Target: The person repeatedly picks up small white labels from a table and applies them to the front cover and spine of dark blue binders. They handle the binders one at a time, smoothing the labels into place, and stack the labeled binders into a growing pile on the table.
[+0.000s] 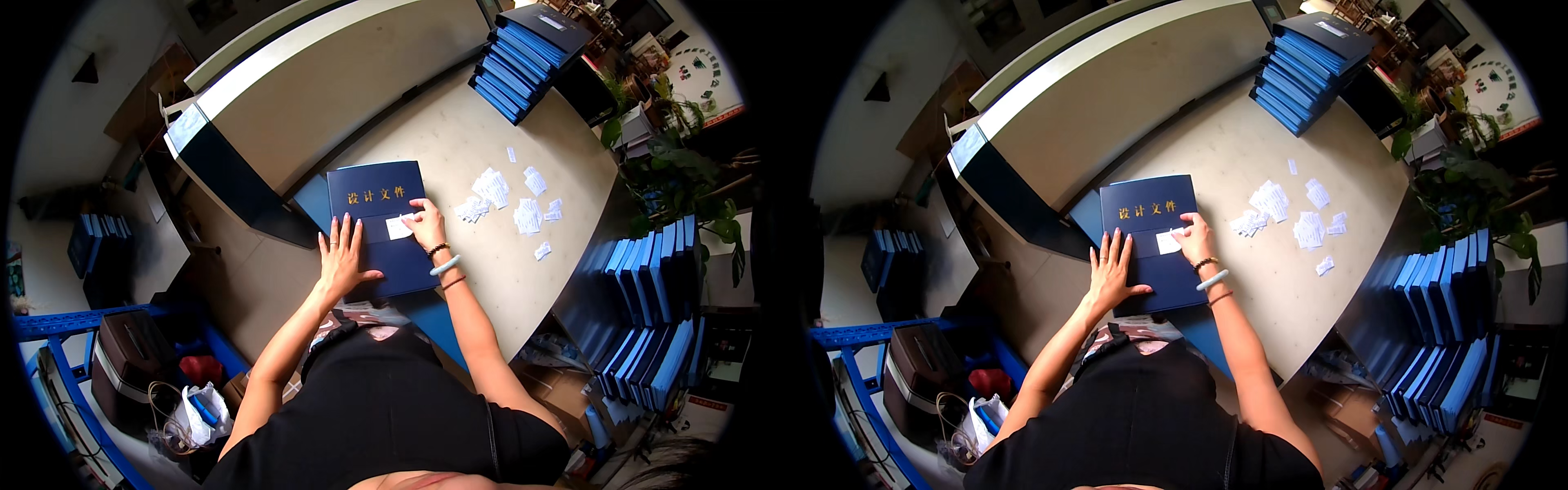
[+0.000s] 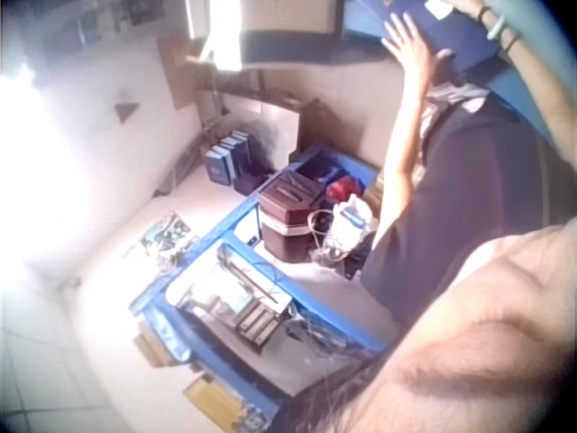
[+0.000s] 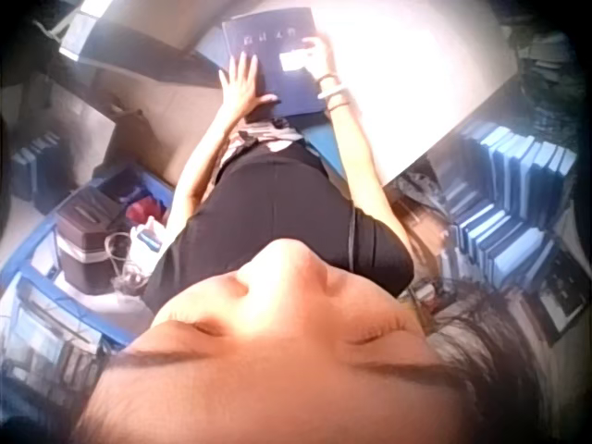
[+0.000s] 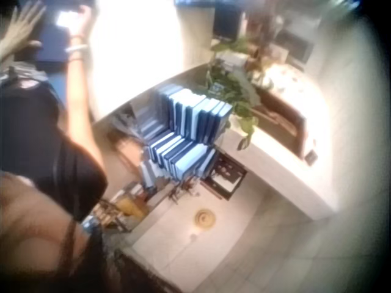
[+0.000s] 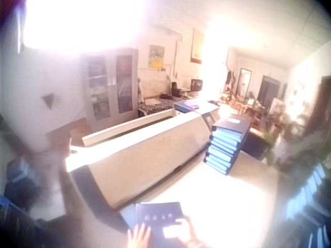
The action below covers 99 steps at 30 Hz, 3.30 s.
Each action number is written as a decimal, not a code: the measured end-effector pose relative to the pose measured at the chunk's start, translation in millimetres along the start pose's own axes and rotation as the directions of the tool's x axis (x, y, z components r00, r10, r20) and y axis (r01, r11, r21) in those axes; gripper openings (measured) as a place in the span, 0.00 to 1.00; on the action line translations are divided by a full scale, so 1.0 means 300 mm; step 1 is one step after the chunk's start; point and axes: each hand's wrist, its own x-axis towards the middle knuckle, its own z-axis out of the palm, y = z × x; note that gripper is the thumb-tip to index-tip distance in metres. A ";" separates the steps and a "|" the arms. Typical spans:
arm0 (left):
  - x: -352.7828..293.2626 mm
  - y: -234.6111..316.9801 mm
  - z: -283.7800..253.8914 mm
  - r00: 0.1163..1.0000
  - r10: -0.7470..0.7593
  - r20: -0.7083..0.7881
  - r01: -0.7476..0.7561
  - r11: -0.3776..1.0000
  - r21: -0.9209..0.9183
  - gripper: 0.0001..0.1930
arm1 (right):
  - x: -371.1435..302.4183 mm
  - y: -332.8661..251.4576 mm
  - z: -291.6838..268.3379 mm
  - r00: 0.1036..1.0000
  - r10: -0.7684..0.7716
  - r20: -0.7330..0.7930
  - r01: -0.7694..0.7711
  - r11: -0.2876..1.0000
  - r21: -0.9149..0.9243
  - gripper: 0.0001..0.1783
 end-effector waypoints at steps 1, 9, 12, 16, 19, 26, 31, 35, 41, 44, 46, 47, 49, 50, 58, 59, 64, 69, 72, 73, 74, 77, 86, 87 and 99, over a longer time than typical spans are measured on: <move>0.002 -0.009 0.009 1.000 0.019 -0.012 -0.019 1.000 0.003 0.68 | -0.001 -0.003 0.014 1.000 -0.015 -0.016 0.015 1.000 0.020 0.26; -0.017 -0.048 0.057 0.999 0.037 -0.034 -0.039 0.997 -0.063 0.67 | -0.064 -0.052 0.018 0.996 0.028 -0.086 -0.028 1.000 0.002 0.29; -0.020 -0.054 0.079 0.998 0.045 -0.035 -0.048 0.995 -0.088 0.67 | -0.050 -0.059 0.026 0.994 0.066 -0.085 -0.063 0.997 0.040 0.30; -0.019 -0.058 0.071 0.999 0.047 -0.024 -0.049 0.995 -0.090 0.67 | -0.061 -0.040 0.020 0.998 0.028 -0.049 -0.026 0.999 0.030 0.30; -0.019 -0.072 0.095 0.990 0.076 -0.119 -0.090 0.989 -0.114 0.67 | -0.062 -0.018 0.026 0.999 0.027 -0.031 -0.022 0.989 0.145 0.30; -0.019 -0.074 0.091 0.988 0.084 -0.128 -0.100 0.987 -0.126 0.67 | -0.080 -0.003 0.032 0.977 0.209 0.037 -0.199 0.842 0.501 0.26; -0.020 -0.060 0.057 0.994 0.084 -0.071 -0.091 0.991 -0.099 0.65 | -0.076 -0.025 0.013 0.983 0.160 0.095 -0.183 0.914 0.363 0.29; -0.020 -0.063 0.059 0.993 0.092 -0.074 -0.099 0.991 -0.095 0.65 | -0.080 -0.058 0.017 0.970 0.203 0.136 -0.243 0.865 0.439 0.30; -0.018 -0.074 0.077 0.989 0.105 -0.107 -0.115 0.988 -0.099 0.65 | -0.104 -0.055 0.020 0.944 0.247 0.218 -0.329 0.715 0.617 0.28; -0.016 -0.087 0.100 0.981 0.110 -0.162 -0.130 0.984 -0.120 0.67 | -0.110 -0.045 0.029 0.944 0.251 0.215 -0.329 0.669 0.666 0.27; -0.026 -0.080 0.099 0.979 0.113 -0.169 -0.133 0.985 -0.110 0.67 | -0.128 -0.044 0.050 0.946 0.284 0.158 -0.317 0.692 0.648 0.26; -0.022 -0.077 0.093 0.981 0.119 -0.155 -0.135 0.986 -0.099 0.66 | -0.128 -0.041 0.045 0.955 0.239 0.175 -0.295 0.725 0.622 0.26; -0.014 -0.075 0.077 0.984 0.132 -0.121 -0.142 0.987 -0.079 0.65 | -0.100 -0.047 0.021 0.954 0.180 0.241 -0.288 0.779 0.556 0.27; -0.018 -0.077 0.078 0.986 0.126 -0.108 -0.135 0.988 -0.078 0.65 | -0.089 -0.056 0.013 0.949 0.155 0.275 -0.283 0.803 0.524 0.27; -0.012 -0.089 0.099 0.981 0.122 -0.150 -0.134 0.989 -0.070 0.67 | -0.108 -0.052 -0.007 0.896 0.151 0.417 -0.410 0.640 0.650 0.29; -0.010 -0.090 0.103 0.982 0.116 -0.150 -0.129 0.989 -0.079 0.67 | -0.113 -0.040 0.002 0.894 0.164 0.416 -0.426 0.594 0.682 0.29; -0.010 -0.076 0.088 0.987 0.106 -0.124 -0.115 0.991 -0.067 0.66 | -0.127 -0.038 0.041 0.928 0.195 0.317 -0.356 0.715 0.602 0.26; -0.003 -0.040 0.025 0.999 0.045 -0.004 -0.045 0.999 0.010 0.65 | -0.110 -0.052 0.021 0.929 0.136 0.343 -0.305 0.809 0.503 0.25; 0.004 -0.032 0.008 0.999 0.039 0.028 -0.040 0.998 0.038 0.66 | -0.115 -0.049 0.021 0.924 0.146 0.352 -0.321 0.798 0.510 0.24; 0.004 -0.024 -0.001 0.998 0.042 0.042 -0.044 0.997 0.064 0.66 | -0.121 -0.049 0.022 0.922 0.155 0.354 -0.330 0.791 0.514 0.24; 0.005 -0.016 -0.005 0.998 0.044 0.055 -0.049 0.995 0.091 0.66 | -0.126 -0.050 0.023 0.924 0.152 0.352 -0.334 0.771 0.542 0.24; 0.021 -0.001 -0.005 0.997 0.061 0.049 -0.068 0.984 0.162 0.67 | -0.141 -0.046 0.028 0.927 0.146 0.345 -0.336 0.727 0.598 0.25; 0.046 0.030 -0.014 0.991 0.043 0.127 -0.079 0.954 0.290 0.66 | -0.125 -0.037 0.032 0.963 0.093 0.254 -0.208 0.854 0.476 0.23; 0.048 0.030 -0.015 0.991 0.044 0.126 -0.081 0.950 0.300 0.66 | -0.125 -0.033 0.046 0.972 0.102 0.210 -0.189 0.871 0.454 0.23; 0.046 0.035 -0.016 0.991 0.030 0.132 -0.071 0.946 0.317 0.67 | -0.172 -0.044 0.057 0.998 0.062 0.021 -0.066 0.910 0.410 0.26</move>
